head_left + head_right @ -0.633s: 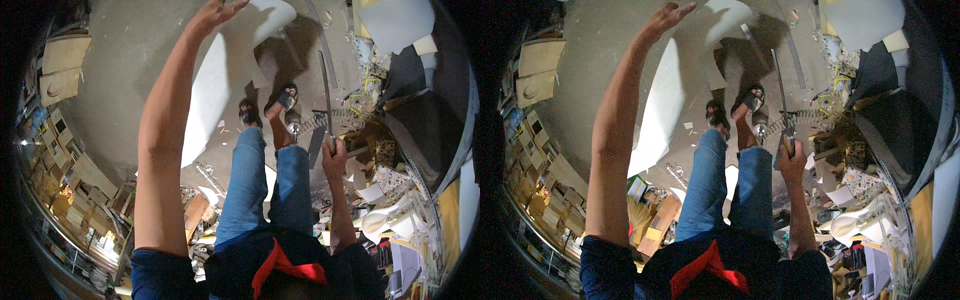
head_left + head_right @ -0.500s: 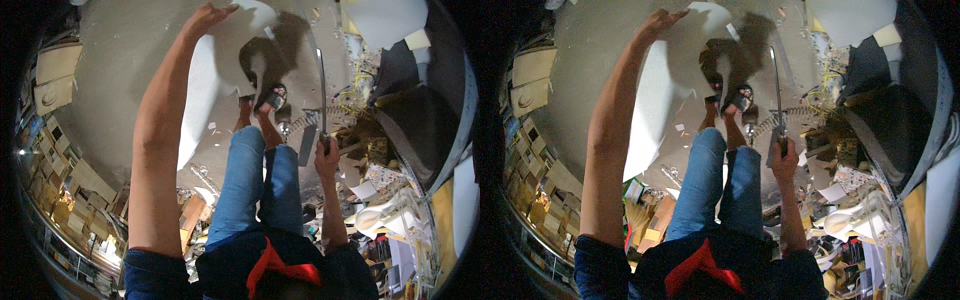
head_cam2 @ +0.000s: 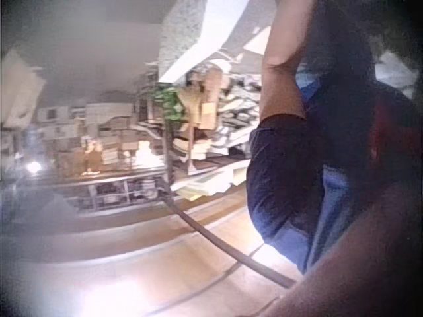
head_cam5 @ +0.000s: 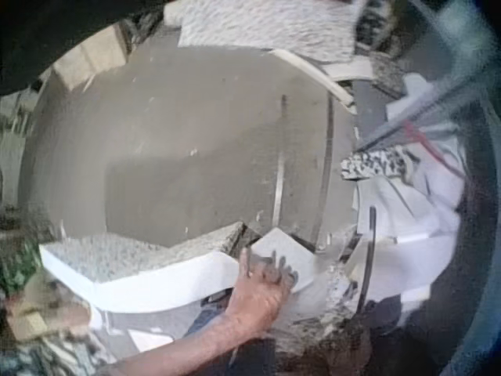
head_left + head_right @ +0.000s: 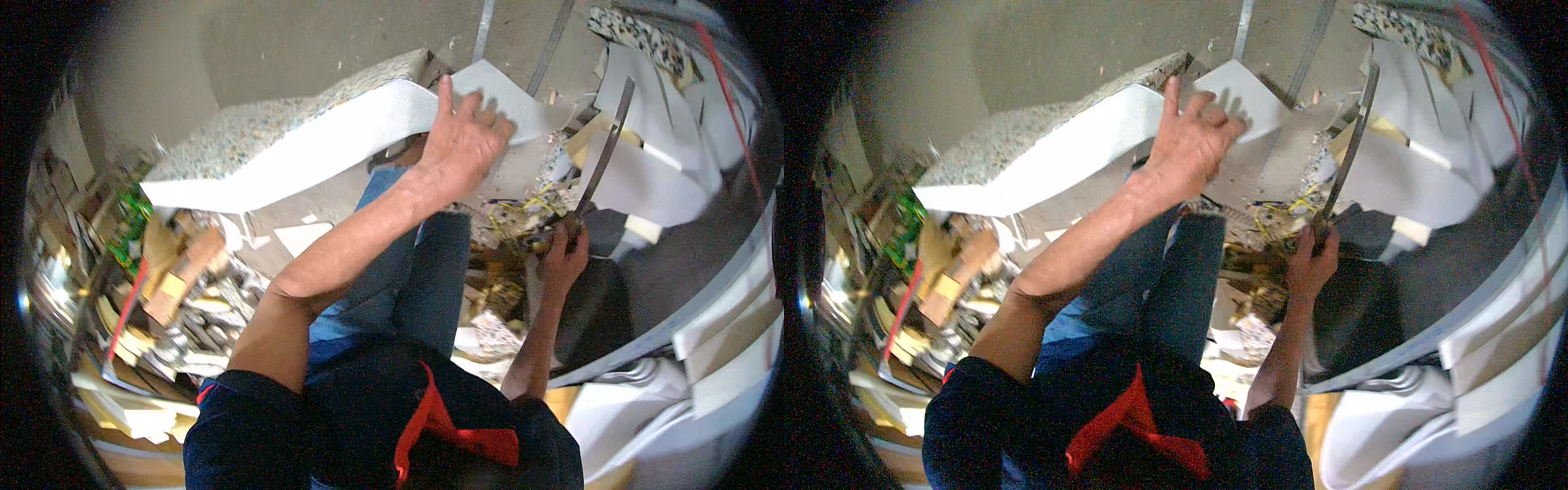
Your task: The person aligns a white sheet on a speckled laminate panel, trims it with a knife, and uses a spray gun on the panel. The person then handles and folds the trimmed white sheet.
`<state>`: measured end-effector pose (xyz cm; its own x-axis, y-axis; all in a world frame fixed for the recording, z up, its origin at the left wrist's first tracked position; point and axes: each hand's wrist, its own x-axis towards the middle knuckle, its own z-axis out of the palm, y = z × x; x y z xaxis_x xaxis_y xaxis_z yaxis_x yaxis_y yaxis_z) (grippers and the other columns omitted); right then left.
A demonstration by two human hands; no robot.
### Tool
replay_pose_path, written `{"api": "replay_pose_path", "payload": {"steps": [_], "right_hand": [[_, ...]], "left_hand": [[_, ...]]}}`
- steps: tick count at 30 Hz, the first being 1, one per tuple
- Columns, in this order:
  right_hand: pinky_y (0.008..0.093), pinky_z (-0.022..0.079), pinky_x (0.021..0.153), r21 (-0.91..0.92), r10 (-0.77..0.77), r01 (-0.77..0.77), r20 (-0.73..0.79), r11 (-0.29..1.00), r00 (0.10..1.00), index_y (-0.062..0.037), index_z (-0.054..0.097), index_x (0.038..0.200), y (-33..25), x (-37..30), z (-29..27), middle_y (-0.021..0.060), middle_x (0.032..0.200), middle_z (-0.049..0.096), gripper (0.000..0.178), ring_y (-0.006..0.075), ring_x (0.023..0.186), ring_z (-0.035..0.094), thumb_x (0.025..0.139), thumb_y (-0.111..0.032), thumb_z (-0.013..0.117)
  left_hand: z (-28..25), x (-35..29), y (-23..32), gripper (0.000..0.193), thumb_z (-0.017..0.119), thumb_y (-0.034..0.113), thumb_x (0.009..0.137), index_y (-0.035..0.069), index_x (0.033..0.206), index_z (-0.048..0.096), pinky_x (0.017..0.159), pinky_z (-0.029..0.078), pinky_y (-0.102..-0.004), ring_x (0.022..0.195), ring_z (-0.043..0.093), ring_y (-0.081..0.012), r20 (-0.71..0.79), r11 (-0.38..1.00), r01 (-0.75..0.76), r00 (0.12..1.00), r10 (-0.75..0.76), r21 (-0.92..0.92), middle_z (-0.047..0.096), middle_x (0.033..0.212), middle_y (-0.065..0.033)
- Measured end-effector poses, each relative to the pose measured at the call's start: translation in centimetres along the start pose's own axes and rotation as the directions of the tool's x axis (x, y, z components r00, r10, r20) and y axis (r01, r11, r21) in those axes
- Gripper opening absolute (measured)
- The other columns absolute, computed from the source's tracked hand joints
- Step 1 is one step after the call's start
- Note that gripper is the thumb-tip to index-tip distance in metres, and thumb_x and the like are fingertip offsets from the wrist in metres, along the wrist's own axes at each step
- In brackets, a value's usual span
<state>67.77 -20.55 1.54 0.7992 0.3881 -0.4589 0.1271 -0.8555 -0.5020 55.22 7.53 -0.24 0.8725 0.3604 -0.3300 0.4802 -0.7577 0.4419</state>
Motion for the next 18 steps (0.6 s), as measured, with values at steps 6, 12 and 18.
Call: {"api": "replay_pose_path", "payload": {"steps": [6,12,18], "right_hand": [[0.0335,0.050,0.073,-0.163,-0.224,0.251,0.169,0.954,0.960,-0.0010,0.061,0.118,-11.3,12.9,-2.9,0.0127,0.092,0.069,0.029,0.0203,0.077,0.063,0.093,-0.016,0.065],[0.0317,0.051,0.073,-0.188,-0.343,0.460,0.443,0.868,0.828,-0.0014,0.062,0.117,-19.9,21.5,-1.5,0.0125,0.089,0.070,0.029,0.0189,0.077,0.065,0.091,-0.013,0.067],[0.0332,0.052,0.069,-0.057,-0.432,0.756,0.792,0.652,0.432,-0.0022,0.062,0.114,-25.9,31.6,3.3,0.0156,0.088,0.071,0.027,0.0275,0.075,0.069,0.092,-0.017,0.068]], "left_hand": [[0.0,1.6,0.7,0.056,0.074,0.007,0.070,0.009,0.124,0.060,0.114,0.017,-0.0691,0.115,0.054,-0.0334,-0.032,0.952,0.012,0.999,-0.023,-0.305,0.063,0.101,-0.0100],[-0.8,6.4,0.2,0.041,0.070,0.017,0.077,0.010,0.117,0.063,0.111,0.027,-0.0663,0.119,0.052,-0.0334,-0.139,0.921,0.043,0.985,-0.104,-0.387,0.062,0.108,-0.0116],[-3.4,8.1,1.8,0.042,0.078,0.025,0.072,0.009,0.110,0.067,0.100,0.043,-0.0549,0.118,0.054,-0.0346,-0.424,0.645,0.133,0.652,-0.628,-0.752,0.061,0.120,-0.0120]]}}
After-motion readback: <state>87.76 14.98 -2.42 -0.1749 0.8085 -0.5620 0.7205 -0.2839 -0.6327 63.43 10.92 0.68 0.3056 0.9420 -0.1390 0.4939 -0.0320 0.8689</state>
